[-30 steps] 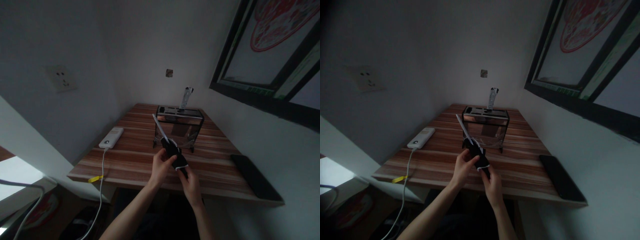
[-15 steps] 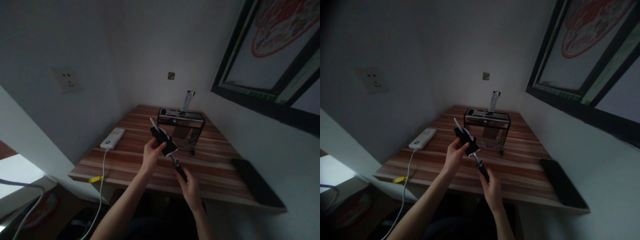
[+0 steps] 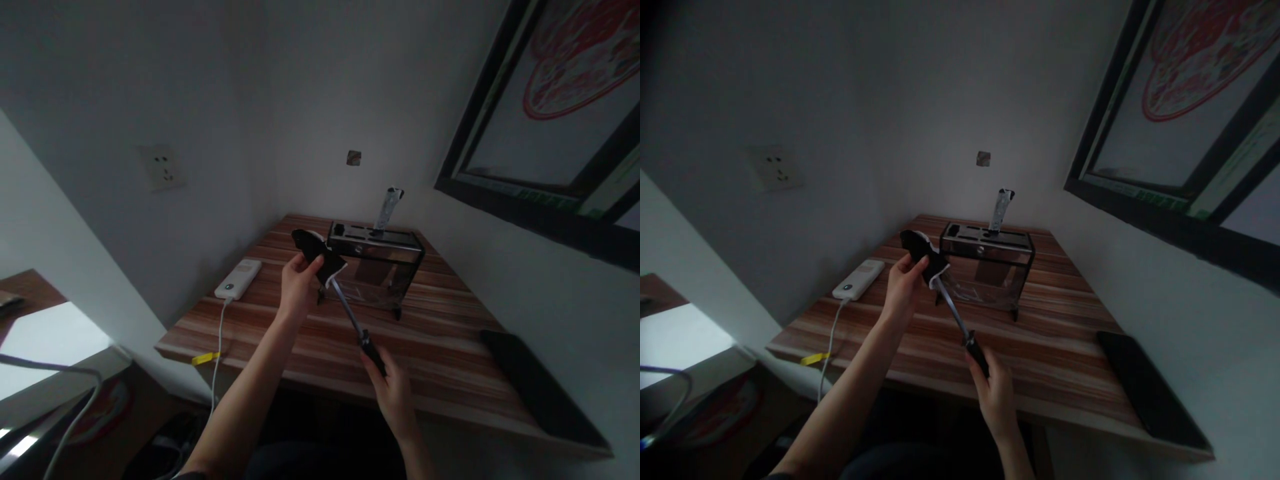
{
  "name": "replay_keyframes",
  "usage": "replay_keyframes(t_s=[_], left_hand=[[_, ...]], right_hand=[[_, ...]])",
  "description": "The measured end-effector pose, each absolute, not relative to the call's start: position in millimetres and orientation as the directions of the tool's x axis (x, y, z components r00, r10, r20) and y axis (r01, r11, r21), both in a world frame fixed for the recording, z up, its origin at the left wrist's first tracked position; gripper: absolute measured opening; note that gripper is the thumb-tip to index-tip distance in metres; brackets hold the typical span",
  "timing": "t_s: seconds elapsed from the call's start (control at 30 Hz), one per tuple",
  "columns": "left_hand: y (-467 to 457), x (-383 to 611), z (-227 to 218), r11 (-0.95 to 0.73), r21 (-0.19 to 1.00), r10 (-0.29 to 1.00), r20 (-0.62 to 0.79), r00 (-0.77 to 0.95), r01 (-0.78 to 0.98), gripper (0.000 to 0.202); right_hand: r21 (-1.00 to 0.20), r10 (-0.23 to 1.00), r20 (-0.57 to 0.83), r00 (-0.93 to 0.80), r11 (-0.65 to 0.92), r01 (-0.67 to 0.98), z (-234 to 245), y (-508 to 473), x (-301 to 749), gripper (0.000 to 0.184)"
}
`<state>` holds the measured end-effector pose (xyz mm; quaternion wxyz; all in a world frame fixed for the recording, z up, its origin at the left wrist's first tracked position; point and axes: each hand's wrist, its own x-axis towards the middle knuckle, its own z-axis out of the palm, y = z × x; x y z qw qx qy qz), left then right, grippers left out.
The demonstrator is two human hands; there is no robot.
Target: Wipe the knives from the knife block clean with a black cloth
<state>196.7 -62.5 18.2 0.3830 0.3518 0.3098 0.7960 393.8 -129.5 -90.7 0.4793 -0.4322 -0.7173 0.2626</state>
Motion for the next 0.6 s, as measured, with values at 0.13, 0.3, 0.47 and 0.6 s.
replay_keyframes(t_s=[0.13,0.3,0.47,0.6], left_hand=[[-60.6,192.7,24.8,-0.541,0.74,0.81,0.33,-0.484,-0.4,0.026],[-58.9,189.1,32.5,-0.552,0.707,0.812,0.335,-0.477,-0.443,0.023],[-58.6,189.1,35.4,-0.544,0.68,0.825,0.329,-0.459,-0.492,0.021],[-60.4,191.2,34.2,-0.516,0.67,0.85,0.324,-0.415,-0.534,0.022]], right_hand=[[-0.786,0.874,0.454,-0.172,0.484,0.384,-91.2,-129.8,393.7,0.028],[-0.768,0.87,0.462,-0.17,0.488,0.415,-96.5,-128.6,394.8,0.029],[-0.767,0.871,0.46,-0.175,0.489,0.415,-93.7,-128.9,393.6,0.028],[-0.772,0.873,0.456,-0.171,0.484,0.413,-90.6,-130.1,393.1,0.027]])
